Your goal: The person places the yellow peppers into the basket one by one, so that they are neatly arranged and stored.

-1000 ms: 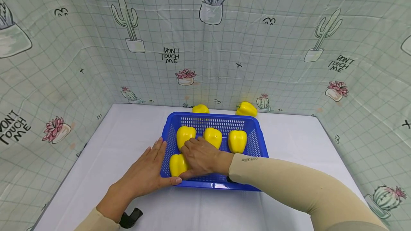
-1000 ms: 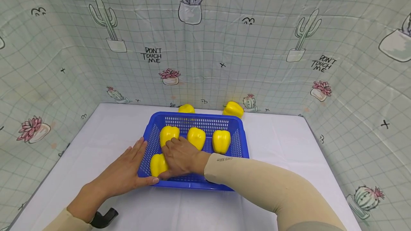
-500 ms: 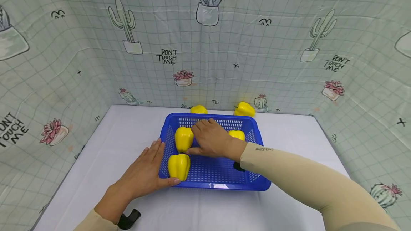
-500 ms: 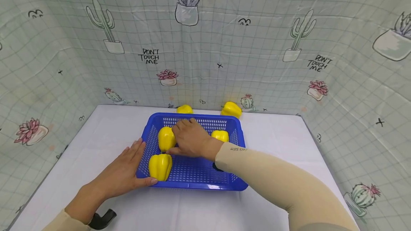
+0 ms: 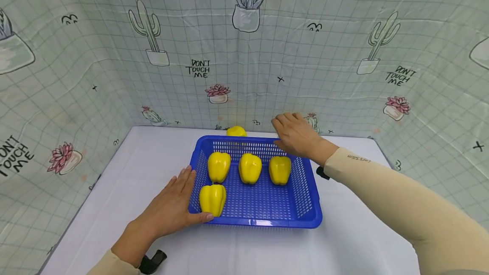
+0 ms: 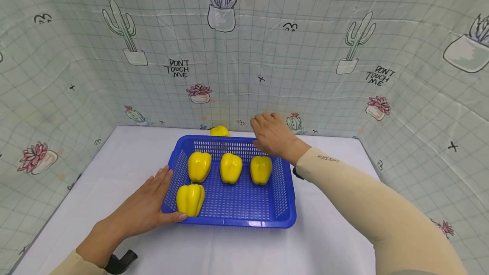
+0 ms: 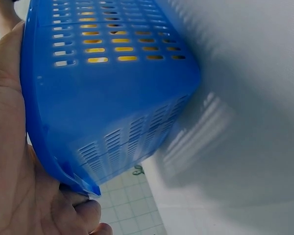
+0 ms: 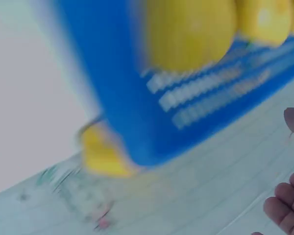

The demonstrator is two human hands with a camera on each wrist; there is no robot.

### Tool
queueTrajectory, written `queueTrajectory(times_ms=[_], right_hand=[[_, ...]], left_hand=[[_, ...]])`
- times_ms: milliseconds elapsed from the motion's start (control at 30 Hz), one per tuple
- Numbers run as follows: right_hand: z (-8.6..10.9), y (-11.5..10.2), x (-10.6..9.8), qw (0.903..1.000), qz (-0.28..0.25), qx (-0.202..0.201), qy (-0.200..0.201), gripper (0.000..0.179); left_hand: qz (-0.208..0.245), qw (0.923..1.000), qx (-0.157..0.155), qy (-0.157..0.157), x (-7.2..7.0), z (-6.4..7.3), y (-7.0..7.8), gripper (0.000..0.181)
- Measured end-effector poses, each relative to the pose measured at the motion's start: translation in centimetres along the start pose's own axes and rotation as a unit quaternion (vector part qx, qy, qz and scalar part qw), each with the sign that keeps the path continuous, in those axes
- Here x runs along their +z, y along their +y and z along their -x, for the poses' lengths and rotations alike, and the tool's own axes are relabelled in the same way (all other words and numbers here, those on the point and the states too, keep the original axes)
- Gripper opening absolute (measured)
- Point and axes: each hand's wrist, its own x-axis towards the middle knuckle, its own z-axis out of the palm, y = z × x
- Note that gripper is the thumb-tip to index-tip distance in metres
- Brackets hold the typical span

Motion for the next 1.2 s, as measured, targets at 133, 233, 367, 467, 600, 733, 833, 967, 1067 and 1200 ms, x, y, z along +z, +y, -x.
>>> queueTrajectory(times_ms=[133,233,367,467,600,733,833,967,1067,1200], right_hand=[[0.7,3.3,1.0,0.9998,0.017,0.010,-0.010,0.064],[1.3,5.4,2.0,0.9992,0.030,0.015,-0.023,0.071],[1.8,7.4,3.5,0.9980,0.041,0.010,-0.046,0.082],[1.7,8.2,4.5,0.9972,0.046,-0.002,-0.060,0.084],[1.2,8.6,5.8,0.9955,0.054,-0.017,-0.076,0.080],[0.5,8.6,7.1,0.9927,0.066,-0.035,-0.094,0.080],[0.3,8.4,7.9,0.9903,0.075,-0.052,-0.105,0.075],[0.1,8.1,9.2,0.9878,0.078,-0.066,-0.117,0.070],[0.1,7.9,10.0,0.9865,0.084,-0.073,-0.121,0.073],[0.0,7.9,10.8,0.9836,0.101,-0.085,-0.122,0.077]], left_hand=[[0.010,0.9999,-0.007,-0.007,-0.1,0.1,-0.1,0.133],[0.018,0.9997,-0.009,-0.011,-0.2,0.0,-0.1,0.133],[0.020,0.9997,-0.009,-0.013,-0.1,-0.1,-0.3,0.132],[0.020,0.9996,-0.010,-0.015,0.0,-0.1,-0.4,0.130],[0.026,0.9993,-0.016,-0.022,0.2,-0.2,-0.5,0.129],[0.027,0.9992,-0.019,-0.023,0.2,-0.2,-0.6,0.130],[0.023,0.9993,-0.019,-0.022,0.3,-0.2,-0.6,0.130],[0.022,0.9993,-0.021,-0.023,0.3,-0.2,-0.7,0.131],[0.026,0.9990,-0.025,-0.027,0.2,-0.3,-0.7,0.130],[0.033,0.9986,-0.028,-0.032,0.2,-0.3,-0.7,0.130]])
